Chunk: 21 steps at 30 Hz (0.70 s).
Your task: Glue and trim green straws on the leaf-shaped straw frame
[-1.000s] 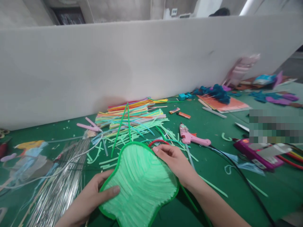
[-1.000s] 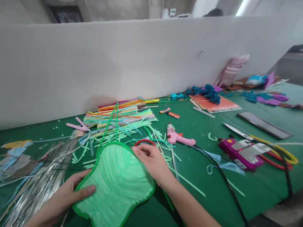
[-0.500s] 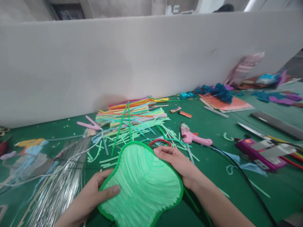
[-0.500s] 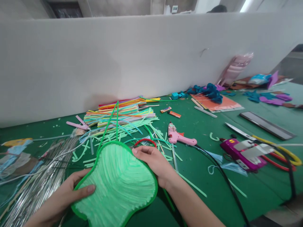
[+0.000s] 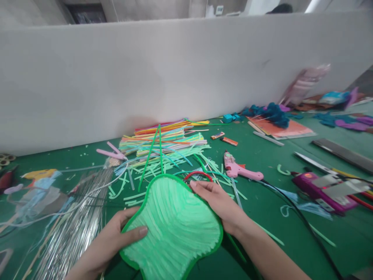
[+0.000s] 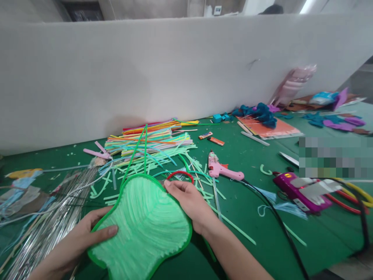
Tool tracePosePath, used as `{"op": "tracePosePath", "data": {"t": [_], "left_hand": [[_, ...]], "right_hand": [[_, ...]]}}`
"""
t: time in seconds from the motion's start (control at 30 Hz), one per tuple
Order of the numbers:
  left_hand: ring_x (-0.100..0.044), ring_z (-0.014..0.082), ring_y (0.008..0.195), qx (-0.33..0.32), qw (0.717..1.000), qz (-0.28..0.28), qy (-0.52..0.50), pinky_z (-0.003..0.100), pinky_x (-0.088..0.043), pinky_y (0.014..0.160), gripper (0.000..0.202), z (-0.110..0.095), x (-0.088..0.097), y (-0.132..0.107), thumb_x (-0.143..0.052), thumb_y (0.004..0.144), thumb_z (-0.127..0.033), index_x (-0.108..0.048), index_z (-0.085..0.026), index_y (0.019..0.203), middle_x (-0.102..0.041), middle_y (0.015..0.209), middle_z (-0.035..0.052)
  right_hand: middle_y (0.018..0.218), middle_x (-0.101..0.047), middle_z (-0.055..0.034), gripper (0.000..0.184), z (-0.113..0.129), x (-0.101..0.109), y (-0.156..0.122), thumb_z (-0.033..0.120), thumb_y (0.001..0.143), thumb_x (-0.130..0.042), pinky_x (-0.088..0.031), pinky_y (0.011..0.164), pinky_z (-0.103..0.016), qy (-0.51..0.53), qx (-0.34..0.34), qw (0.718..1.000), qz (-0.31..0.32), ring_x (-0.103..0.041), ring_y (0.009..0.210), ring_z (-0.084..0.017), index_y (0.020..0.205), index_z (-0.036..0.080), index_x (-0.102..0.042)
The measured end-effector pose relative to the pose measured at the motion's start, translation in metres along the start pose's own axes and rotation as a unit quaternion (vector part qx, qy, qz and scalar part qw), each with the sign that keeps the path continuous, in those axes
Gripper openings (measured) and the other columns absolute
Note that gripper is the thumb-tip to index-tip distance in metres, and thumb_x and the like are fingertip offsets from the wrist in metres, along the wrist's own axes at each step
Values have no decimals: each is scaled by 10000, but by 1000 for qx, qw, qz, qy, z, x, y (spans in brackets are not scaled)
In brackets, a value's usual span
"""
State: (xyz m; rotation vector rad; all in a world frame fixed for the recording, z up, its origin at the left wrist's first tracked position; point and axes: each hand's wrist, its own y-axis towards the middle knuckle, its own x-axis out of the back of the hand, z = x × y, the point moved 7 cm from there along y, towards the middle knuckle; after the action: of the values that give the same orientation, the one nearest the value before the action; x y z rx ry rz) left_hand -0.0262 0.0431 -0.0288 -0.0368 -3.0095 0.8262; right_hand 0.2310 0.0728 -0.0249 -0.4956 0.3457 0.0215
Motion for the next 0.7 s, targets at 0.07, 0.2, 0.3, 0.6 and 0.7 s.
{"op": "tracePosePath", "data": {"t": [0.07, 0.2, 0.3, 0.6, 0.7], "left_hand": [[-762, 304, 885, 10, 1000, 3, -12, 354, -613, 742, 639, 2, 0, 1, -983, 514, -420, -774, -184, 1069, -806, 1055, 96], [-781, 311, 848, 19, 998, 7, -65, 370, -635, 732, 695, 1, 11, 7, -964, 579, -379, -720, -166, 1194, -809, 1062, 118], [-780, 332, 918, 12, 992, -9, -124, 408, -642, 819, 815, -2, 24, 13, -957, 603, -360, -643, -190, 1335, -803, 1103, 118], [-613, 385, 1294, -12, 974, 94, -204, 472, -503, 1082, 970, 17, -24, 7, -936, 641, -354, -490, -236, 1494, -670, 1390, 155], [-572, 385, 1338, -22, 970, 115, -213, 460, -482, 1094, 936, 20, -29, 8, -853, 669, -621, -540, -225, 1458, -663, 1397, 163]], "right_hand": [[832, -741, -25, 572, 2, 3, 0, 733, 674, -774, -466, 692, -272, -33, 25, 999, -25, -639, 762, -170, 840, 186, -762], [995, -764, -61, 599, 23, 9, -1, 762, 798, -641, -495, 805, -308, -142, 158, 975, -59, -672, 947, -229, 952, 195, -759], [1011, -760, -83, 583, 33, 11, -1, 739, 841, -615, -526, 818, -329, -137, 216, 965, -61, -698, 917, -226, 1021, 194, -716], [842, -719, -18, 717, 7, -6, 1, 724, 697, -778, -518, 678, -291, -56, 112, 992, 18, -660, 769, -182, 1184, 227, -603], [790, -689, -1, 673, 4, -2, 1, 737, 667, -786, -500, 690, -291, -63, 105, 992, 5, -626, 748, -180, 1095, 236, -648]]}}
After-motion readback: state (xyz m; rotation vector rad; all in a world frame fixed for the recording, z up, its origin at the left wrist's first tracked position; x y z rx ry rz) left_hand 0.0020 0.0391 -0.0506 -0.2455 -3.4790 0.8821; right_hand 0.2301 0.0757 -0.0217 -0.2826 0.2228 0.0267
